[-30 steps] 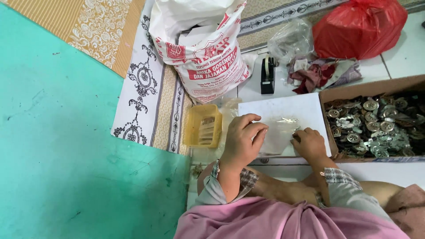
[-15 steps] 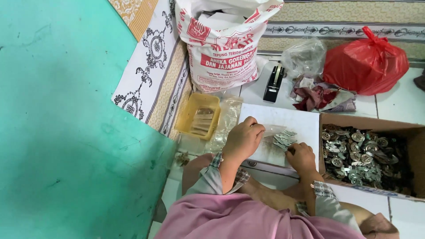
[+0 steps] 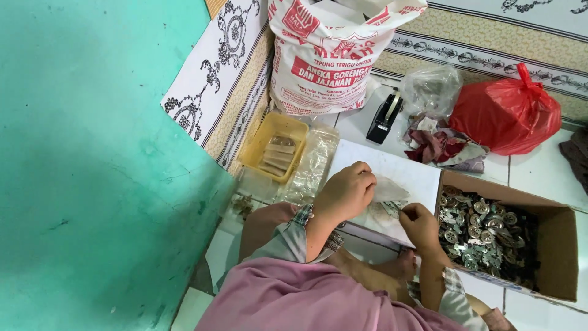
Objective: The person sits on the floor and sorts small metal parts from a cardboard box onto a white board. They then pick up a small plastic bag and place the sorted metal parts into it.
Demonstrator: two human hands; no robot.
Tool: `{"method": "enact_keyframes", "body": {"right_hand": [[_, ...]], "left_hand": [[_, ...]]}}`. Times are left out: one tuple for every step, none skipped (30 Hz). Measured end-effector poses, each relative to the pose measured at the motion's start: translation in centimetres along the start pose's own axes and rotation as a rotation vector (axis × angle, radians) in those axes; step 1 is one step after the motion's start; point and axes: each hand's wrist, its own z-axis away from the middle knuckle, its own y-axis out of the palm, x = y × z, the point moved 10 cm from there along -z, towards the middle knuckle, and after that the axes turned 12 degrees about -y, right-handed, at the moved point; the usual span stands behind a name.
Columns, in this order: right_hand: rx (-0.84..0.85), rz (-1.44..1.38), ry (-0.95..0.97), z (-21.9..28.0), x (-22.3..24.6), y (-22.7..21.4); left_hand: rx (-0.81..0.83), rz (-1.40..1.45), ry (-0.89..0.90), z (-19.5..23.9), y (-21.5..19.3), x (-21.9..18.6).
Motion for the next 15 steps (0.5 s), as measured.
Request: {"method": "enact_keyframes", "body": {"right_hand": [[-0.11,-0.04,-0.058,-0.3,0.0,-1.6],[-0.22,-0.081,-0.116,-0.5,-0.1,-3.3],[-0.218,-0.075,-0.115,-0.1,1.4,-4.7],[-0.345,-0.231,-0.238,0.4,3.8,-7.2],[-0.473,-0.392,-0.36,1.3,6.0,-9.6],[-0.469,-0.388,-0.358,2.0,7.8,-11.0],[-0.495,-0.343,-0.459,2.8,10.5,-12.8],[-0.52,-0.296,-0.558,3.8,13.3,-14.5],[-0.519,-0.295,-0.559,4.0,14.6,-15.2],[-0.507,-0.214,-0.689,4.7,17.3,-15.9],[-0.494,-0.132,-0.818,5.6,20.0,-16.4],[-0.494,-0.131,-0.817,5.1,20.4,-16.4],[-0.453,0.003,-0.861,4.9,21.6,-15.6],[-0.408,0.136,-0.901,4.6,22.7,-14.8],[-0.406,0.135,-0.898,4.2,23.6,-14.4]], "left_hand": [[0.002,0.007,0.003,0.0,0.5,0.3],[0.004,0.014,0.005,-0.1,1.1,0.5],[0.003,0.02,0.003,-0.2,1.1,0.6],[0.011,0.025,0.01,-0.4,1.3,0.6],[0.02,0.028,0.017,-0.4,1.4,0.6],[0.021,0.032,0.014,-0.4,1.5,0.6],[0.043,0.074,0.013,-0.5,1.7,0.7],[0.065,0.116,0.012,-0.5,1.9,0.6],[0.064,0.117,0.011,-0.6,1.9,0.6],[0.076,0.118,0.007,-0.6,2.1,0.6],[0.089,0.118,0.003,-0.7,2.2,0.5],[0.09,0.119,0.004,-0.8,2.1,0.3],[0.086,0.114,0.009,-0.7,2.0,0.2],[0.083,0.109,0.014,-0.6,1.9,0.0],[0.086,0.111,0.012,-0.5,1.7,0.0]]}}
